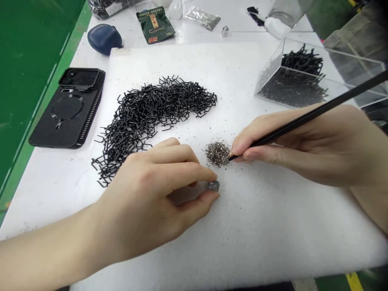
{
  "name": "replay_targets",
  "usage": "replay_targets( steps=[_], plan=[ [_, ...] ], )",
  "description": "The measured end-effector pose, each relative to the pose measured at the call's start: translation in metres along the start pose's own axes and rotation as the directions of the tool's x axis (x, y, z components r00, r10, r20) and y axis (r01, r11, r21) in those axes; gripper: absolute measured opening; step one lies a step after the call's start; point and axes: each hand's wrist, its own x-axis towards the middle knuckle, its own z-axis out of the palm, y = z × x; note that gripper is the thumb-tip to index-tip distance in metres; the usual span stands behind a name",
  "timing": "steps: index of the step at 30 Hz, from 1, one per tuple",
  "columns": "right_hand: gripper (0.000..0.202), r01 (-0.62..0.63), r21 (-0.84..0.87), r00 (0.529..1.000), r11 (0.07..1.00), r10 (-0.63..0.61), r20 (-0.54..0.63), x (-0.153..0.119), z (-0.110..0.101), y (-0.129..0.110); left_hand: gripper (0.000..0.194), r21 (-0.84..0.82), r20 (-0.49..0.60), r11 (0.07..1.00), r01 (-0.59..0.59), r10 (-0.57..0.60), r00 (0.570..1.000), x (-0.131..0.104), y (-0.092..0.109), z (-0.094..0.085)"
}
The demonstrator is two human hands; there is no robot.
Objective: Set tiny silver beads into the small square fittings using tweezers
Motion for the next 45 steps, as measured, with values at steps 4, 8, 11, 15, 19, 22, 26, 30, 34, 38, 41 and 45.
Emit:
replay_targets(
  steps=[4,8,11,15,19,22,26,30,34,38,41,45],
  plan=[
    [0.002,-0.022,0.006,1.000,1.000,0.022,0.005,-0.001,0.000,0.000,0.016,-0.002,0.008,1.000,-0.003,0.003,1.000,0.000,0.001,-0.003],
    [0.004,-0.011,-0.016,1.000,1.000,0.011,-0.007,-0.002,0.001,-0.001,0.015,-0.011,0.015,1.000,0.002,-0.002,1.000,-0.001,0.000,-0.003],
    [0.004,-0.009,-0.025,1.000,1.000,0.009,-0.004,-0.002,0.002,-0.002,0.015,-0.017,0.016,1.000,0.006,-0.005,1.000,0.000,0.001,-0.003],
    [0.005,-0.003,-0.029,1.000,1.000,0.003,-0.001,0.000,0.001,-0.004,0.014,-0.023,0.009,1.000,-0.001,0.001,1.000,0.002,0.003,-0.005],
    [0.004,-0.021,-0.011,1.000,1.000,0.021,0.019,0.000,-0.001,-0.003,0.012,-0.017,0.004,1.000,-0.013,0.014,1.000,0.002,0.002,-0.004],
    [0.002,-0.048,0.024,0.999,0.999,0.049,-0.012,-0.003,0.001,-0.002,0.011,-0.007,0.001,1.000,-0.009,0.009,1.000,0.000,0.000,-0.002],
    [0.004,-0.076,0.164,0.995,0.984,0.085,-0.051,-0.008,0.008,-0.007,0.006,-0.009,-0.031,1.000,-0.007,0.007,1.000,0.000,0.000,0.001],
    [0.005,-0.105,0.186,0.994,0.977,0.097,0.051,-0.008,0.015,-0.015,0.009,0.019,-0.047,1.000,-0.002,0.003,0.999,-0.001,0.004,0.001],
    [0.005,-0.068,0.148,0.994,0.987,0.055,0.093,-0.007,0.017,-0.019,0.018,0.040,-0.038,0.999,0.009,-0.007,0.999,-0.001,0.004,0.003],
    [0.016,-0.039,0.144,0.994,0.989,0.024,0.107,-0.008,0.017,-0.017,0.017,0.043,-0.026,0.999,0.016,-0.015,1.000,0.000,0.002,0.005],
    [0.018,-0.002,0.122,0.995,0.993,-0.010,0.096,-0.008,0.018,-0.016,0.018,0.040,-0.033,0.999,0.014,-0.012,0.999,0.000,0.001,0.005],
    [0.025,0.015,0.078,0.994,0.997,-0.023,0.105,-0.008,0.017,-0.017,0.016,0.033,-0.009,0.999,0.026,-0.025,1.000,-0.002,0.002,0.002]
  ],
)
